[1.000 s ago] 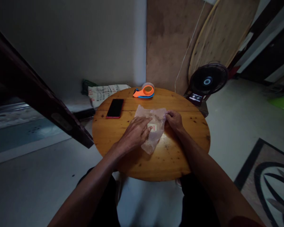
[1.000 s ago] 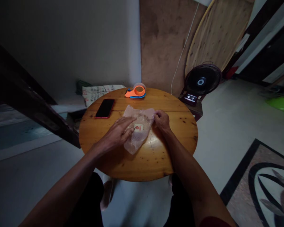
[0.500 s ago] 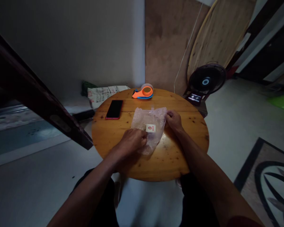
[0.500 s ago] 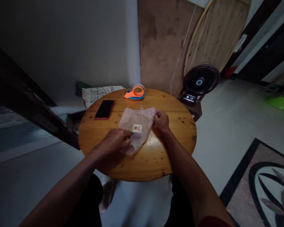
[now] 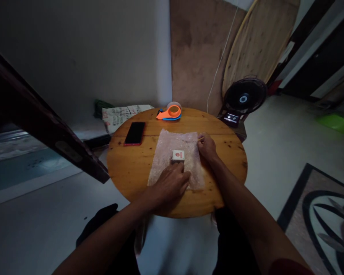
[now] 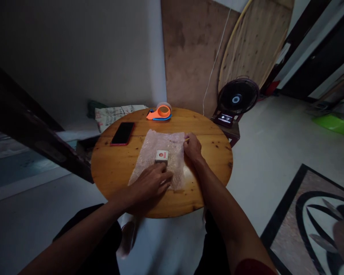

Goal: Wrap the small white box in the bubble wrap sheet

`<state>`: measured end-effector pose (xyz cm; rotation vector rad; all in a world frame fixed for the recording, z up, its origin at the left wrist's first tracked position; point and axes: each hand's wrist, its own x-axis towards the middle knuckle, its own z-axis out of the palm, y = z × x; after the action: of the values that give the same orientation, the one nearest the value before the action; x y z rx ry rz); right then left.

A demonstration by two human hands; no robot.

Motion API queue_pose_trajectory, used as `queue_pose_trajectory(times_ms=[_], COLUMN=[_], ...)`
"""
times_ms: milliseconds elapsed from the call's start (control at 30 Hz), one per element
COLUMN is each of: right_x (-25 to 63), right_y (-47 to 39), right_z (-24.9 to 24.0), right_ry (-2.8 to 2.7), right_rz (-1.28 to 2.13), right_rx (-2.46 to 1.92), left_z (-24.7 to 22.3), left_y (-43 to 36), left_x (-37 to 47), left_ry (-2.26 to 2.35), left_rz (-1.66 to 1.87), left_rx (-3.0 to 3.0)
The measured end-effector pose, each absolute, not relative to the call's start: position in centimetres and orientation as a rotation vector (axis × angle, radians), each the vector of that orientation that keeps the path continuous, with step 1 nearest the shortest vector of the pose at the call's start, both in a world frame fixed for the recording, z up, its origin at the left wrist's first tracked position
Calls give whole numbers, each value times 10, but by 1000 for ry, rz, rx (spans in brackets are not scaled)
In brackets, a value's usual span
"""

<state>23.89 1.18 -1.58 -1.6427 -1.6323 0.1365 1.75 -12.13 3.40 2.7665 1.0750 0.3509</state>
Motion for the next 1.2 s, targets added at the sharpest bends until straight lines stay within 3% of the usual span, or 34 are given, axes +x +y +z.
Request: queue_pose_trajectory(times_ms=[400, 600, 800, 933, 1200], right_x=[239, 235, 212, 185, 207], right_y=[7, -7, -40, -55, -62], right_z=[-15, 11, 38, 41, 41], right_ry=[-1909, -2015, -2347, -2480, -2103], right_rz=[87, -2, 35, 28, 108], right_rx=[-1630, -1788, -1511, -1577, -1417], left_z=[20, 17, 8, 4, 8], left_y=[-127, -133, -129, -129, -126], left_x=[28, 30, 29, 29, 24], left_ry=[933, 991, 986, 984, 972], left_rz=[401, 469, 530, 565, 561], left_rx=[2842, 2838, 2784, 2764, 2703])
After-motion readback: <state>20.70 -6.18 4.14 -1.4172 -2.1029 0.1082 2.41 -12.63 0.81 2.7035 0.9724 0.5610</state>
